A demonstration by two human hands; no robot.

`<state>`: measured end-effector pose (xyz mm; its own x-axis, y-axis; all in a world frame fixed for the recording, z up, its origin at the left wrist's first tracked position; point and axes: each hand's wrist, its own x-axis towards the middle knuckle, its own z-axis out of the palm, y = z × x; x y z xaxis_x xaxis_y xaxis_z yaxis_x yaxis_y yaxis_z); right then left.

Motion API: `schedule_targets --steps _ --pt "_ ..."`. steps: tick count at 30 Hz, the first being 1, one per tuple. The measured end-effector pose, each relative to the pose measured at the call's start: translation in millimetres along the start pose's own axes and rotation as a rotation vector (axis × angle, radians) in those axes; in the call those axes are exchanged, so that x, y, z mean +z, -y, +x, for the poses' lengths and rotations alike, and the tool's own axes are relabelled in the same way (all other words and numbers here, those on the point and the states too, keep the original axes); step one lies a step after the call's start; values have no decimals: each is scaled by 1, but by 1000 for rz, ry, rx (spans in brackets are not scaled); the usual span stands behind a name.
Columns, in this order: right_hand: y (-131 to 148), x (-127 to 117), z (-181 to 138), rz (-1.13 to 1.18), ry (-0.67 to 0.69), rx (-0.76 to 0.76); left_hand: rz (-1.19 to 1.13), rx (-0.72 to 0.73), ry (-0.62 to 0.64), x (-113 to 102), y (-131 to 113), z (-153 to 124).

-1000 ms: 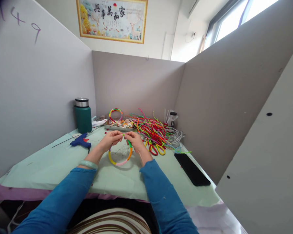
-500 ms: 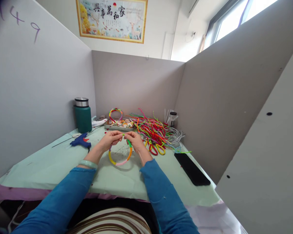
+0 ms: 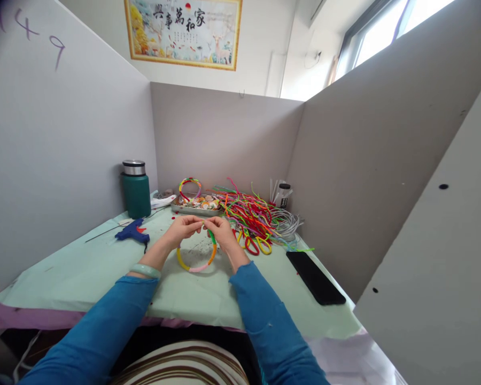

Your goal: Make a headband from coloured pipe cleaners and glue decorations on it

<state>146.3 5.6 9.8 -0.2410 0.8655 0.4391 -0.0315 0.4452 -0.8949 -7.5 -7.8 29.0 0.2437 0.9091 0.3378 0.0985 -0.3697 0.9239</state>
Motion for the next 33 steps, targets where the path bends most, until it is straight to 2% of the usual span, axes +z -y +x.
schedule_targets --steps 3,8,16,27,33 --pt "-2 1 1 -55 -18 -23 83 17 -52 2 2 2" --pt "-3 3 0 -123 -68 -16 73 -20 -61 3 6 4" --pt "-2 2 1 -102 -79 -35 -11 -69 -62 4 7 5" --pt "-2 4 0 11 -55 40 50 -30 -60 7 7 4" --pt "-5 5 0 -40 -83 23 37 -34 -82 8 9 5"
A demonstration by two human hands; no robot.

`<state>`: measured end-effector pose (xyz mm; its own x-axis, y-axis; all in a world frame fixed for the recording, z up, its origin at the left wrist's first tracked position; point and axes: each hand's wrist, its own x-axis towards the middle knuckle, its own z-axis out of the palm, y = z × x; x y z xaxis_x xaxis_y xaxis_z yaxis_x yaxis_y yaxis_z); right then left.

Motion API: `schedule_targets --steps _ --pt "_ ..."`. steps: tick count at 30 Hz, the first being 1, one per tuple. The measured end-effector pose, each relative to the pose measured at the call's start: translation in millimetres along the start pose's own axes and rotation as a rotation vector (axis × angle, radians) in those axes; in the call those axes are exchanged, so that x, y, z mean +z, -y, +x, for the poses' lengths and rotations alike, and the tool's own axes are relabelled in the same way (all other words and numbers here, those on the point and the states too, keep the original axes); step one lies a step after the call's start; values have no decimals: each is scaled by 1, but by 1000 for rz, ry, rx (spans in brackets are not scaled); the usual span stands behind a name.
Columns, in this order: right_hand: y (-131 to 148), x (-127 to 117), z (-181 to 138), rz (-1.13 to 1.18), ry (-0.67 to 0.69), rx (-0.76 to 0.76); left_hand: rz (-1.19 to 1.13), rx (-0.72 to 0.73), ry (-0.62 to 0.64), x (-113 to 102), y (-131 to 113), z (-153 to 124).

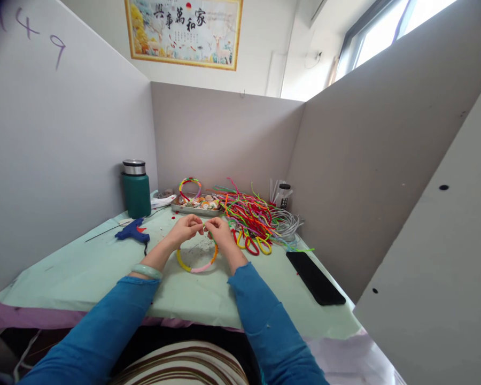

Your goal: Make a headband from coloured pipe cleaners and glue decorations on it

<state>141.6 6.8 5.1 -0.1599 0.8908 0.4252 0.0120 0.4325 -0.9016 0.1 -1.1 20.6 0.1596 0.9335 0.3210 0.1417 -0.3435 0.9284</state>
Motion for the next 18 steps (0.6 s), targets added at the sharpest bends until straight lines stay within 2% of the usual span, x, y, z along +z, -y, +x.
schedule_targets --steps 5,9,18 --pt "1 1 -1 -144 -39 -89 -5 -12 5 -1 3 1" --pt "0 1 -1 -182 -55 -104 6 -16 10 -1 5 2" --pt "1 2 -1 -107 -2 6 13 -89 19 0 2 2"
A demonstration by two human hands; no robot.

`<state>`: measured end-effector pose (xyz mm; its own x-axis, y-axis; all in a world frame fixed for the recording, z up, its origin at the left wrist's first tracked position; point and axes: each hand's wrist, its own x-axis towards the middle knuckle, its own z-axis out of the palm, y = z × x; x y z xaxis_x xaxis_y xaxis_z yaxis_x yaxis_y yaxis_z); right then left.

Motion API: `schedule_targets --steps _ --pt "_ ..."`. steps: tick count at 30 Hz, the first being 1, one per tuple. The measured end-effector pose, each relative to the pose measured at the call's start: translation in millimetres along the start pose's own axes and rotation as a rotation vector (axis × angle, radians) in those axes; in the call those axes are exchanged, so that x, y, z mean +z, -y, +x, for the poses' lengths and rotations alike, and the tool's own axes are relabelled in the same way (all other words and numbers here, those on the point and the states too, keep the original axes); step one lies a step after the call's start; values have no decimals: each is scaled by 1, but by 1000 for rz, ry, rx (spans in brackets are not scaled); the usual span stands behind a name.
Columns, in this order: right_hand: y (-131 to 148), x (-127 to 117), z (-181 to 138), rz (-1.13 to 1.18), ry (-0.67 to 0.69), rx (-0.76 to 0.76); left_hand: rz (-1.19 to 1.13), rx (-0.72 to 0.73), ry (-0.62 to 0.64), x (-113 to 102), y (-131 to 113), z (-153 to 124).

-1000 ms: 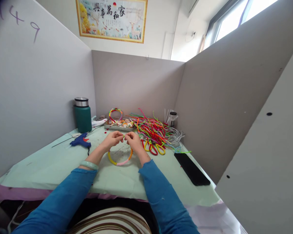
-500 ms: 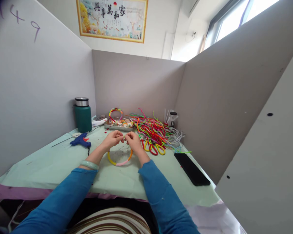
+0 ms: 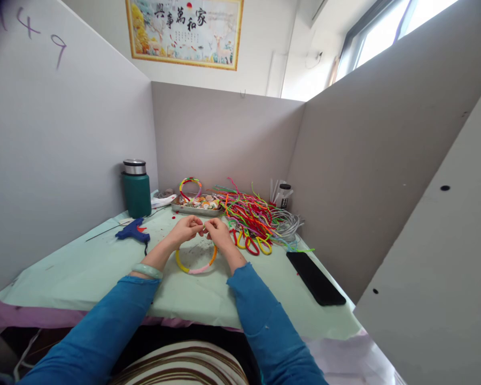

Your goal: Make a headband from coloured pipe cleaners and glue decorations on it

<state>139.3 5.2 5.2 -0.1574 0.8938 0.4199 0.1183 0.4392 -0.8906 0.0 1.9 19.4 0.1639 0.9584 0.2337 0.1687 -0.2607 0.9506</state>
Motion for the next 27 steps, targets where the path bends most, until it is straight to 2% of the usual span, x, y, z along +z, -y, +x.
schedule_targets --steps 3,6,12,15,17,19,21,24,27 --pt "1 -1 0 20 8 -11 -10 -22 33 0 2 1" --pt "-3 -5 3 106 -85 7 -25 -35 3 -1 4 3" --pt "-11 -20 19 621 -437 75 -171 -232 -116 -9 5 8" --pt "-16 -24 24 856 -504 173 -270 -200 -134 -12 6 9" --pt "-20 -24 25 910 -486 268 -331 -172 -122 -14 7 10" --pt "-23 -25 24 846 -420 367 -378 -154 -138 -15 8 11" --pt "-24 -24 21 640 -371 387 -403 -121 -168 -17 9 11" --pt "-21 -20 16 230 -340 200 -384 -60 -149 -17 9 11" --pt "-18 -11 11 94 -161 78 -316 -44 -81 -14 8 9"
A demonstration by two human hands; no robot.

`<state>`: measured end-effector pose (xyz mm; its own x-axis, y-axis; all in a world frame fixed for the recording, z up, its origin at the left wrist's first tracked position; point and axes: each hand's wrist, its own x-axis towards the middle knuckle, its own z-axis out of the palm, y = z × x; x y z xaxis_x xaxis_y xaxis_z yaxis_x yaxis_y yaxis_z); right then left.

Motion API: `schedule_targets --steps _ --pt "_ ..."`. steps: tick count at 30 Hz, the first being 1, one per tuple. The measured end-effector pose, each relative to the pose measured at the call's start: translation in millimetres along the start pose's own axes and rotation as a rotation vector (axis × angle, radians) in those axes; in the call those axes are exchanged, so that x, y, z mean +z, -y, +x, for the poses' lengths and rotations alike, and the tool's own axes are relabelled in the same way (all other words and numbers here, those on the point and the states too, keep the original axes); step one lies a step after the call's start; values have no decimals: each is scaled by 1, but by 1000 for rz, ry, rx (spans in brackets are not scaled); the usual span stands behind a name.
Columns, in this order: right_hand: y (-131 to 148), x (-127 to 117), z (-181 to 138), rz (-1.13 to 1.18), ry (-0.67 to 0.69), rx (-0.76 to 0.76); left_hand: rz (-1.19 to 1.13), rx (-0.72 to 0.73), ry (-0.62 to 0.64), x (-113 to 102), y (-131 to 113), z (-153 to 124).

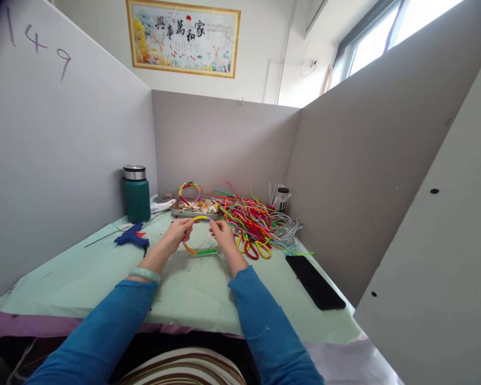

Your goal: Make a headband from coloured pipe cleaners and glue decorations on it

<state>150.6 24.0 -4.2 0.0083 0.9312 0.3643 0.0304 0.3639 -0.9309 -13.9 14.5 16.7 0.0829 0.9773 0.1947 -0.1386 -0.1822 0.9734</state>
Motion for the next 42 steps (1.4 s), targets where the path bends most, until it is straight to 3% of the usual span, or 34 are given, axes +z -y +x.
schedule_targets --steps 2,9,14,27,36,42 --pt "0 6 -2 37 83 16 18 9 15 3 0 -1" --pt "-6 10 0 186 -93 15 -83 -6 3 3 -2 -1" --pt "-10 16 -4 245 -92 66 -13 70 -21 3 -3 -2" --pt "-8 22 -11 227 -37 127 -20 76 -59 3 -4 -2" --pt "4 11 -9 -181 -160 -247 6 99 9 7 -6 -4" --pt "12 11 -14 -241 -179 -261 204 324 -86 11 0 -2"
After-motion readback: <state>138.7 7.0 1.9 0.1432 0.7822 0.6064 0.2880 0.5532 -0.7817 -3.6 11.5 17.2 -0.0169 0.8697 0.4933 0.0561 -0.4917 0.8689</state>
